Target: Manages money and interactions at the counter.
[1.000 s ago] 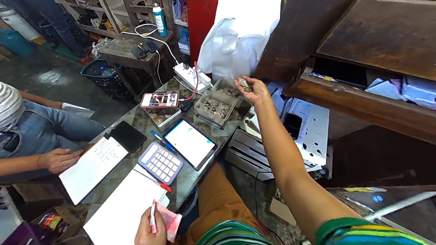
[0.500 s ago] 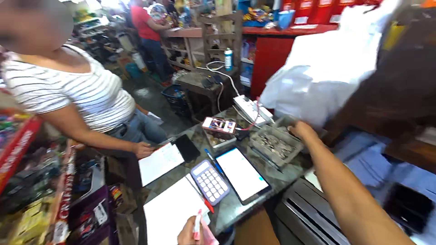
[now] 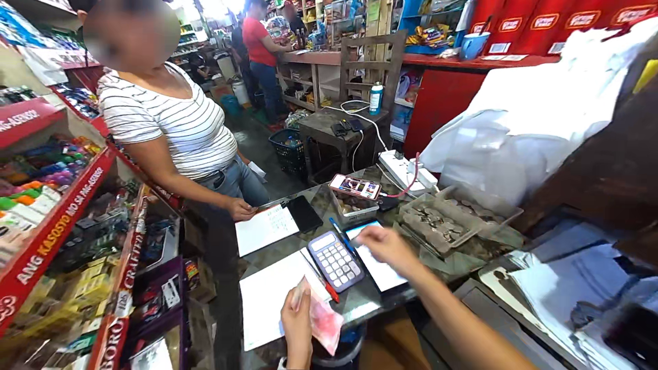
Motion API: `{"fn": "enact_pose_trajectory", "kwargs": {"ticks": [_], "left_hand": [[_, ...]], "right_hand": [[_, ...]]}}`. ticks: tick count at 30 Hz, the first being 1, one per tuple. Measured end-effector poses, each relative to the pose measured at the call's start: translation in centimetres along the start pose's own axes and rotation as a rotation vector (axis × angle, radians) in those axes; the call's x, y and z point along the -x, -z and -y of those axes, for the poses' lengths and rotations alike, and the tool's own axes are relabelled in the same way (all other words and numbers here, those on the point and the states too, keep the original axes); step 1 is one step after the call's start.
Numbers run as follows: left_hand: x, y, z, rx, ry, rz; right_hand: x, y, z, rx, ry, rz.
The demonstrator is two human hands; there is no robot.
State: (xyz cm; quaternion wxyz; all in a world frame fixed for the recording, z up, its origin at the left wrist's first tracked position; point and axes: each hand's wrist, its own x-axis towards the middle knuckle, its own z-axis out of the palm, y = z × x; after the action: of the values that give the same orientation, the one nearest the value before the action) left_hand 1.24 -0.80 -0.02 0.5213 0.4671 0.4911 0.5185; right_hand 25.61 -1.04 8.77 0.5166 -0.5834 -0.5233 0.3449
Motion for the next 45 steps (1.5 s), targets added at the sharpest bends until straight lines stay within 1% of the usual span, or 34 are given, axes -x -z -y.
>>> {"fn": "enact_pose_trajectory", "kwargs": {"ticks": [2,3,4,5,6,8,10,11,13,15,16,17,21,24,28,30,35,39,45], "left_hand": [[-0.2,-0.5,-1.3,0.264,0.22,0.003],[-0.4,-0.6,-1.8,0.379,0.316,-0.001],[-0.5,-0.5,-2.2,0.479,0.41,-0.015],[-0.7,-0.3,-2.7,0.557,0.481,-0.043],[-0.8,0.2,-2.9,0.622,0.521,-0.075],[-1.0,1.1,-3.0,0.679,0.546,-0.129],[-1.3,1.9,-3.0,0.691,0.545,-0.15],[-1.4,2.2,-3.0,0.695,0.542,-0.147],[-1.6,2.5,-2.9,0.71,0.535,-0.151],[-2.1,2.7,-2.6,0.725,0.536,-0.157],[-2.3,2.8,-2.3,0.73,0.531,-0.159],[-2.6,3.0,-2.0,0.742,0.521,-0.155],[-3.2,3.3,-0.9,0.786,0.48,-0.131],[-3.3,3.3,-0.4,0.772,0.468,-0.11],[-3.2,3.4,-0.3,0.746,0.478,-0.088],[-3.2,3.4,-0.2,0.743,0.486,-0.079],[-3.2,3.6,-0.3,0.77,0.499,-0.053],[-3.3,3.8,-0.3,0.779,0.492,-0.031],[-3.2,3.8,-0.2,0.784,0.489,-0.027]], "right_hand": [[1.0,-5.5,-0.3,0.047,0.084,0.316],[1.2,-7.6,-0.4,0.111,0.099,0.448],[1.2,-9.4,-0.3,0.198,0.075,0.552],[1.0,-10.8,-0.2,0.278,0.026,0.612],[0.8,-11.8,-0.3,0.327,-0.04,0.627],[0.1,-12.7,-0.5,0.295,-0.147,0.585],[-0.2,-13.0,-0.3,0.124,-0.228,0.492],[-0.3,-13.0,0.1,-0.007,-0.289,0.435],[-0.5,-12.8,0.4,-0.356,-0.462,0.326],[-1.0,-12.1,0.3,-0.72,-0.643,0.277],[-1.1,-11.8,0.0,-0.851,-0.684,0.271],[-1.1,-11.7,-0.2,-0.927,-0.698,0.271],[-0.9,-11.8,-0.3,-0.95,-0.686,0.238],[-1.0,-12.3,-0.8,-0.907,-0.666,0.271],[-1.4,-13.2,-0.6,-0.927,-0.736,0.254],[-1.7,-13.4,-1.1,-0.941,-0.743,0.325],[-1.8,-14.1,-1.3,-0.941,-0.722,0.409],[-2.0,-14.4,-1.6,-0.951,-0.731,0.442],[-1.9,-14.5,-2.0,-0.943,-0.742,0.444]]}}
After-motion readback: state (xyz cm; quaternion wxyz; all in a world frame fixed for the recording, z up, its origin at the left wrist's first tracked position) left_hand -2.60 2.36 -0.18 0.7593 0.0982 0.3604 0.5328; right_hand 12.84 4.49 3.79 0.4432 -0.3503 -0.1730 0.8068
